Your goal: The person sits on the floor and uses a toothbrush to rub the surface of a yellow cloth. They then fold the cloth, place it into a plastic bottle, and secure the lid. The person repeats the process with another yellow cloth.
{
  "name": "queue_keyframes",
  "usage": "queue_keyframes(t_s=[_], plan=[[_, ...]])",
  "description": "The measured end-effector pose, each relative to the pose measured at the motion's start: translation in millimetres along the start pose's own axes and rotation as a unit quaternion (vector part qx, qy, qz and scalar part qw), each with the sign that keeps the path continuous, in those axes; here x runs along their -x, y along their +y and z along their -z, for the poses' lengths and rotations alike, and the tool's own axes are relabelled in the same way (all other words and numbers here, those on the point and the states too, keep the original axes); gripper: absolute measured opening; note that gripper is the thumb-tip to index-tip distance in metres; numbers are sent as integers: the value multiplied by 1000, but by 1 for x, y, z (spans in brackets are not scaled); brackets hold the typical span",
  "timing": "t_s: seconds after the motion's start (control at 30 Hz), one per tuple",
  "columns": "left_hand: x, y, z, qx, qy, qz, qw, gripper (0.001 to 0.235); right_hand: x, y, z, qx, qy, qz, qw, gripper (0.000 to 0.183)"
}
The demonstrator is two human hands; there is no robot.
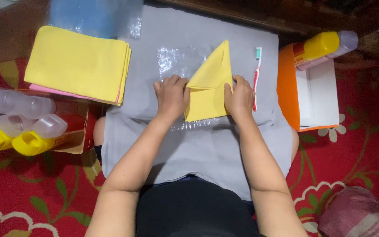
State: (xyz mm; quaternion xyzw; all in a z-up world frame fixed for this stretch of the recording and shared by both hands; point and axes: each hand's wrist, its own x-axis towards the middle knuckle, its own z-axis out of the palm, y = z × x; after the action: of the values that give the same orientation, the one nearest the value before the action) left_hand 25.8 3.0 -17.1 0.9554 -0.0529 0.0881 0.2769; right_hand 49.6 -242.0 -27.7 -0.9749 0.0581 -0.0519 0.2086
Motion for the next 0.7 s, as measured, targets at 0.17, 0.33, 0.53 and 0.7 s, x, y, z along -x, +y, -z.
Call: queue_keyframes(t_s=[0.17,0.33,0.53,0.7], plan=[[-8,18,19,103,-27,53,993,22,-11,-1,9,-98,-29,-50,993,19],[-11,22,36,280,-37,134,950,25,4,-28,48,-166,-30,-78,983,15],[-5,3,61,389,-12,183,903,27,19,-48,65,-262,-37,-20,964,12],[-5,-17,82,361,-7,228,904,30,20,-61,36,-326,-111,-50,938,17]])
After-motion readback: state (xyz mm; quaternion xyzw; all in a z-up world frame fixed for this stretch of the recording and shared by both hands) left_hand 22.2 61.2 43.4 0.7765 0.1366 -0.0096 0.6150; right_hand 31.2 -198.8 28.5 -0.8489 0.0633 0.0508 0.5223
